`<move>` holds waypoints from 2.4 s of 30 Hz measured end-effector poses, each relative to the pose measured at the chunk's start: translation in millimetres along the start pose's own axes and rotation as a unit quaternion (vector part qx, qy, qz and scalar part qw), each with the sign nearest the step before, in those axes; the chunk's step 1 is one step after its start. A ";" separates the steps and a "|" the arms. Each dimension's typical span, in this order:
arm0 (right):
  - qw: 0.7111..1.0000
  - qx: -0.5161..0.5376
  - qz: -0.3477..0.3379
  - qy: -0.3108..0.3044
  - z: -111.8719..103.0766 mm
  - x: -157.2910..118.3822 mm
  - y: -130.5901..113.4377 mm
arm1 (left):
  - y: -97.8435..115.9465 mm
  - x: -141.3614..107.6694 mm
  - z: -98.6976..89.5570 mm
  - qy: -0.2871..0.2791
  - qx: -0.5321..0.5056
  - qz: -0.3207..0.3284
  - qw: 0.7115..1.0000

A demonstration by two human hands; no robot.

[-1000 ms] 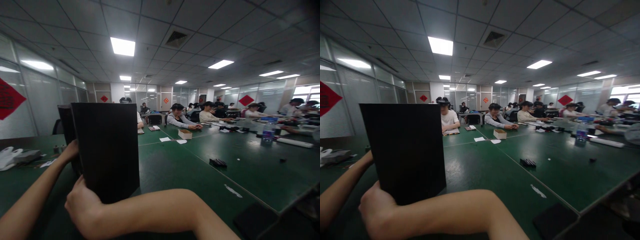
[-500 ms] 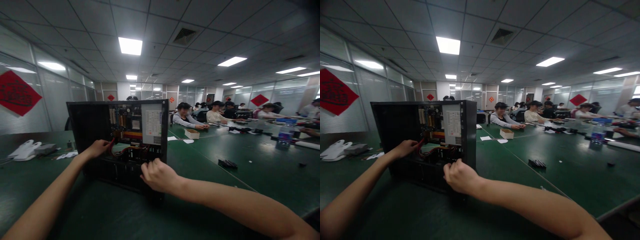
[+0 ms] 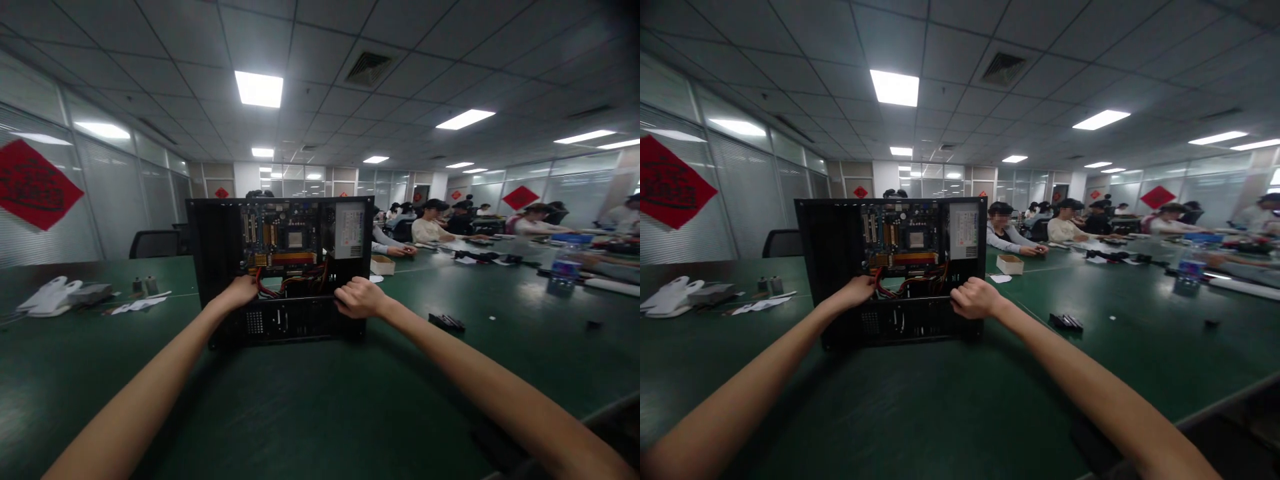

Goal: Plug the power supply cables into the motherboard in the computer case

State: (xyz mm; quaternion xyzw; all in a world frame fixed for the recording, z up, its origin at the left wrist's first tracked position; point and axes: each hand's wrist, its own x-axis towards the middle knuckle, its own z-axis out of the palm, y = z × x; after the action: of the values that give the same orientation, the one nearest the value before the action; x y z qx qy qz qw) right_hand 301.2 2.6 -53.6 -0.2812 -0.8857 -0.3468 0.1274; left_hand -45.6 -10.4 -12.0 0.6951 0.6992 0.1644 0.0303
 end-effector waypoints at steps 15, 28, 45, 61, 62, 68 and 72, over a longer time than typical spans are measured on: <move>0.986 0.130 0.095 0.041 -33.2 31.6 -29.4 | 11.7 -17.1 -10.4 -0.144 -0.231 0.145 0.951; 0.877 0.447 0.133 -0.119 -10.3 150.3 -54.9 | 18.8 0.8 -33.6 -0.054 -0.170 0.182 0.967; 0.747 0.616 0.146 0.202 -83.3 127.7 -8.1 | 90.2 -62.1 -64.3 0.198 0.031 0.304 0.931; 0.768 0.584 0.126 0.232 -136.8 95.8 -3.4 | 91.6 -78.0 -66.4 0.541 0.177 0.510 0.645; 0.769 0.581 0.128 0.232 -138.4 94.8 -3.7 | 92.7 -78.6 -66.0 0.541 0.178 0.522 0.635; 0.782 0.569 0.128 0.219 -138.6 94.9 -7.6 | 93.5 -76.0 -64.4 0.502 0.205 0.567 0.620; 0.795 0.554 0.136 0.206 -135.2 94.5 -8.9 | 86.9 -68.7 -60.5 0.491 0.205 0.585 0.613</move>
State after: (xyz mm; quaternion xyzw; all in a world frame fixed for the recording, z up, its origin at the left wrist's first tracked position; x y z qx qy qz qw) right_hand 223.7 -56.8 79.6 -0.2022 -0.8317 0.1742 0.4869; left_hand 23.8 -90.9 55.9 0.7601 0.0706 0.3161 -0.5633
